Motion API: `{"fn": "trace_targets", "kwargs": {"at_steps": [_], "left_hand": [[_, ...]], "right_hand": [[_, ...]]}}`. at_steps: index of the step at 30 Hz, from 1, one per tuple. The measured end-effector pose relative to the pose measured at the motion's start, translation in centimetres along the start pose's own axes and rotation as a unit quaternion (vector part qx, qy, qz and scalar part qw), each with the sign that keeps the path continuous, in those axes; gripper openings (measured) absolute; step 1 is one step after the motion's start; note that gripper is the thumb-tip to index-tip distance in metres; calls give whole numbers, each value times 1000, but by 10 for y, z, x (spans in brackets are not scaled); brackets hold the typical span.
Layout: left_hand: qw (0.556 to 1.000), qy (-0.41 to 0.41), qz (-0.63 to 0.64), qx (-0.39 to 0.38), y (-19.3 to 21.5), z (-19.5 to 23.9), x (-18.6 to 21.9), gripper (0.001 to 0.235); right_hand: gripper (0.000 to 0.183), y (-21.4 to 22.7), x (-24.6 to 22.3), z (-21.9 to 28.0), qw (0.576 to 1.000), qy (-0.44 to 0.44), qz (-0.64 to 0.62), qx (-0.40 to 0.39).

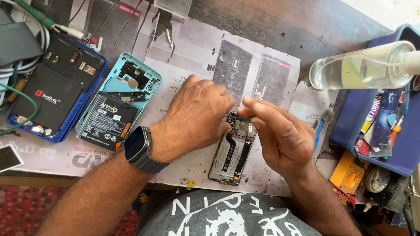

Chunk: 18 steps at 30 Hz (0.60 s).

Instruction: The person uses a green screwdriver to manipulate components on a disassembled mobile phone motherboard. They then retrieve a small black part from a drawer, clean it with a blue toothbrush, and reattach it to the motherboard using the screwdriver.

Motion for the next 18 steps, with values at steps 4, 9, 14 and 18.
{"fn": "trace_targets", "kwargs": {"at_steps": [4,9,14,18], "left_hand": [[1000,-5,7,13,1,2,1,28],[1000,-3,3,12,-6,3,-4,28],[999,-24,-11,43,-9,3,-2,32],[999,-5,-3,36,2,2,3,29]], "right_hand": [[28,0,-1,-4,1000,11,19,4],[24,-5,3,-5,999,28,-36,-12],[32,-2,8,1,1000,23,-13,-2],[35,-6,5,-2,998,21,-54,15]]}}
Point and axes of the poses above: each hand's wrist, its own z-axis away from the middle knuckle, its own y-axis out of the back of the hand, x = y × z, the point moved 1 cm from there along -z, towards the middle knuckle, and after that the axes turned 4 degrees about -x, right-handed, at the moved point
